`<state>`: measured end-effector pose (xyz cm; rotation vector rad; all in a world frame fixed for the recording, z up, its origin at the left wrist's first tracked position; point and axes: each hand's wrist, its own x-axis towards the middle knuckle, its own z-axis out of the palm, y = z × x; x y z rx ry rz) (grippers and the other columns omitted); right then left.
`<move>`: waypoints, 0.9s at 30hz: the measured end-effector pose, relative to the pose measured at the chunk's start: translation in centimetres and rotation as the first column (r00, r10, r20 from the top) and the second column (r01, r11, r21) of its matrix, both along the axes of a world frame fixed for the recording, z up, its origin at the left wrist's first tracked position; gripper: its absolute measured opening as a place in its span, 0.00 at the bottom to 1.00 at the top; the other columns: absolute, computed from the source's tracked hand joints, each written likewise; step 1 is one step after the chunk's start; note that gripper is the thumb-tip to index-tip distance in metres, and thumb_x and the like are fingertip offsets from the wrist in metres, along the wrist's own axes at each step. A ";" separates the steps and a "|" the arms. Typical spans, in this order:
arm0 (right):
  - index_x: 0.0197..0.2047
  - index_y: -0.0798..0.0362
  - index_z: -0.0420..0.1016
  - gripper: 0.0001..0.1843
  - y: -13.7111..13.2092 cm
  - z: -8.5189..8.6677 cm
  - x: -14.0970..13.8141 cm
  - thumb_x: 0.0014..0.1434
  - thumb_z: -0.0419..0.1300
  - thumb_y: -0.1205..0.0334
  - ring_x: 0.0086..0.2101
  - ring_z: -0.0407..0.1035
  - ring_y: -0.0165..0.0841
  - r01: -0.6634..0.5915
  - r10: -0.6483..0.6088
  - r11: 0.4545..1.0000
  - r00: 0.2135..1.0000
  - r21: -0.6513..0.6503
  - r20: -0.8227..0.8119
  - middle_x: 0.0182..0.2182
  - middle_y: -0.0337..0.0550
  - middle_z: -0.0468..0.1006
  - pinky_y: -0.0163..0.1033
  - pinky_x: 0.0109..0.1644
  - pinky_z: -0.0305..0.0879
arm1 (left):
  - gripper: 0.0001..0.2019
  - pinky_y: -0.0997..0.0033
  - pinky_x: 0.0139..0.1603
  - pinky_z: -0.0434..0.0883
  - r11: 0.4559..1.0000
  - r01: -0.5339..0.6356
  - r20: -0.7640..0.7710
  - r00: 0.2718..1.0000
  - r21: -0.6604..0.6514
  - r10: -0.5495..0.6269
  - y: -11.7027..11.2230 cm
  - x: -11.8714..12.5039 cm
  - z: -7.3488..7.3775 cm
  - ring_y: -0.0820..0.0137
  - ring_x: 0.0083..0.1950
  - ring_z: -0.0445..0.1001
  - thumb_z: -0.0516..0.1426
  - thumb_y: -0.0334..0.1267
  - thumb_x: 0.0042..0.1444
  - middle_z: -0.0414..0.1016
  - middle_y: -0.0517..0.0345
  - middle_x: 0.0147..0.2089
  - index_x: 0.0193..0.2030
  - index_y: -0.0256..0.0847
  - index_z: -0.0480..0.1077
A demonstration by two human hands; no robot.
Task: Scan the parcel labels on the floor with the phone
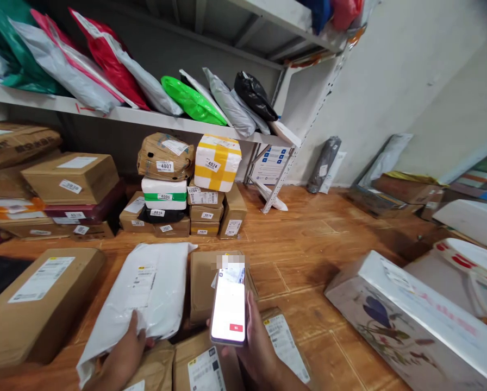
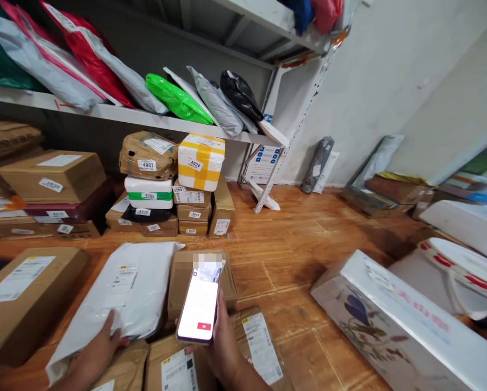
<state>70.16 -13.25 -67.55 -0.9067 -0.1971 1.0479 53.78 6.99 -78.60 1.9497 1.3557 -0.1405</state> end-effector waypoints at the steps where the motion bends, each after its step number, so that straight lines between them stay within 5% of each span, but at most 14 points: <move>1: 0.55 0.59 0.60 0.35 0.1 0.2 0.0 0.60 0.40 0.39 0.31 0.76 0.41 -0.005 0.005 1.000 1.000 -0.002 -0.001 0.28 0.50 0.80 0.31 0.16 0.62 | 0.30 0.61 0.64 0.50 0.999 0.013 -0.012 1.000 -0.032 -0.013 -0.5 0.1 0.5 0.61 0.53 0.71 0.37 0.37 0.61 0.79 0.54 0.41 0.66 0.22 0.32; 5: 0.54 0.59 0.62 0.34 0.2 0.6 0.0 0.60 0.39 0.39 0.29 0.76 0.39 0.019 -0.019 1.000 1.000 -0.002 0.004 0.28 0.50 0.80 0.31 0.16 0.63 | 0.30 0.62 0.62 0.51 0.998 0.028 -0.002 1.000 -0.060 -0.029 -0.7 0.2 1.3 0.58 0.53 0.69 0.35 0.37 0.61 0.79 0.53 0.42 0.66 0.21 0.29; 18: 0.49 0.59 0.69 0.36 -0.1 0.7 0.0 0.60 0.35 0.39 0.25 0.75 0.35 -0.028 0.028 0.999 0.999 0.024 0.035 0.29 0.53 0.81 0.31 0.18 0.65 | 0.32 0.61 0.60 0.55 1.000 0.029 0.037 0.999 -0.008 -0.028 -0.2 0.1 -0.3 0.58 0.51 0.72 0.35 0.40 0.60 0.79 0.50 0.40 0.66 0.21 0.30; 27: 0.57 0.54 0.56 0.30 -0.4 0.6 0.0 0.60 0.43 0.42 0.31 0.76 0.41 0.000 -0.001 1.000 0.998 0.017 0.058 0.33 0.49 0.79 0.31 0.17 0.65 | 0.31 0.59 0.62 0.52 0.998 0.060 -0.004 0.998 -0.006 -0.060 -0.3 0.1 0.3 0.57 0.54 0.70 0.34 0.40 0.60 0.78 0.49 0.43 0.66 0.21 0.30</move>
